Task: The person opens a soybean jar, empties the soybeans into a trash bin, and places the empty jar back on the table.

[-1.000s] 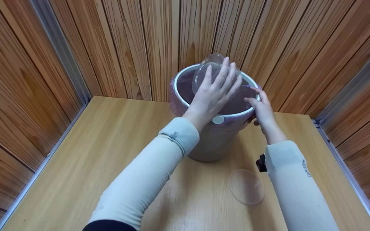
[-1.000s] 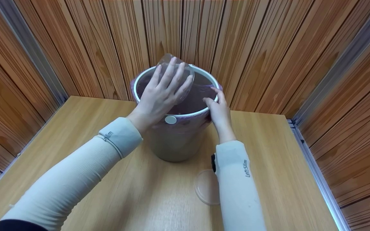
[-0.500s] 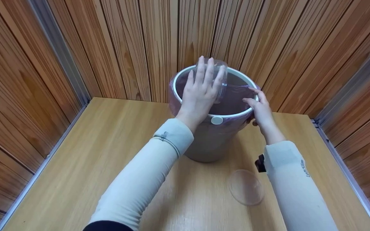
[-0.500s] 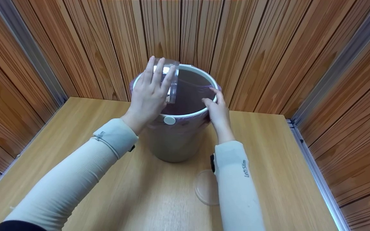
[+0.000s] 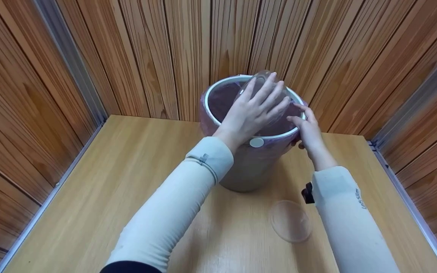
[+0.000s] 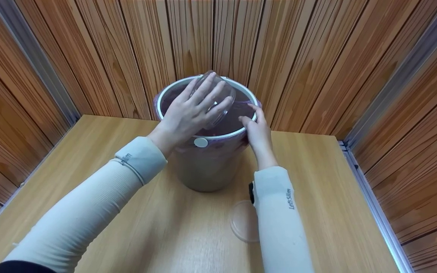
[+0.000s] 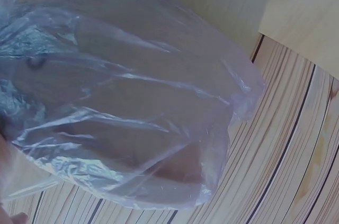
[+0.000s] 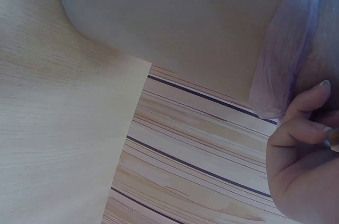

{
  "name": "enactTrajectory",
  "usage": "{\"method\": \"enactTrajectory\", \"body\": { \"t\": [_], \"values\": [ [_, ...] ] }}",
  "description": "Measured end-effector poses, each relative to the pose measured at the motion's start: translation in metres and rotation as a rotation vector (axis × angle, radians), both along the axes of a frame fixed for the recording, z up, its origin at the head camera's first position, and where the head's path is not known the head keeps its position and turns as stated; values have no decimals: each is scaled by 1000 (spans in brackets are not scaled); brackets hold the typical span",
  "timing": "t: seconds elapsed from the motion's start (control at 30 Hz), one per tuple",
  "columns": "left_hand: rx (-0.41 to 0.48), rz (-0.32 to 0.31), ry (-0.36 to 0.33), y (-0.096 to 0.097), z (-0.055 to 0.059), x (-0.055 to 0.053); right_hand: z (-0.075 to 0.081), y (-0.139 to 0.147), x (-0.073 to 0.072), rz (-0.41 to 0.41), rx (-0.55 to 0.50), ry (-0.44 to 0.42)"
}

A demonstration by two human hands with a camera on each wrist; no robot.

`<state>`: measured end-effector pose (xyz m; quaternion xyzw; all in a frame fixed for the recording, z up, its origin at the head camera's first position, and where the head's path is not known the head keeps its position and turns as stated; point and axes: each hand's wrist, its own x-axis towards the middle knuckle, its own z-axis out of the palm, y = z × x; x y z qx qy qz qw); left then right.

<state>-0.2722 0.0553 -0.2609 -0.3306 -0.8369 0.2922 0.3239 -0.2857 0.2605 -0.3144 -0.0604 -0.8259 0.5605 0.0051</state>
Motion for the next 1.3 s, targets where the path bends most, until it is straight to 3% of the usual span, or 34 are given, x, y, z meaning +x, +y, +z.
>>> {"method": "enactTrajectory", "body": {
  "t": [0.17,0.33,0.5,0.73,0.87,1.13,1.3],
  "values": [
    [76,2,13,-2,-3,-1,1,0,2,0,5,-7],
    [130,21,31,-5,-5,-2,16,-9,16,20,-7,-14],
    [0,0,17,-5,1,-1,22,-15,23,30,-13,-20],
    [-36,-14,6,-5,9,-2,3,-1,4,13,-6,-6],
    [-105,-22,-35,-4,7,0,4,-4,3,7,-4,-8],
    [104,13,-34,-13,1,-5,0,-5,0,-13,-5,2],
    [334,-3,-82,-19,0,-4,1,-5,1,-22,-9,1]
  ]
}}
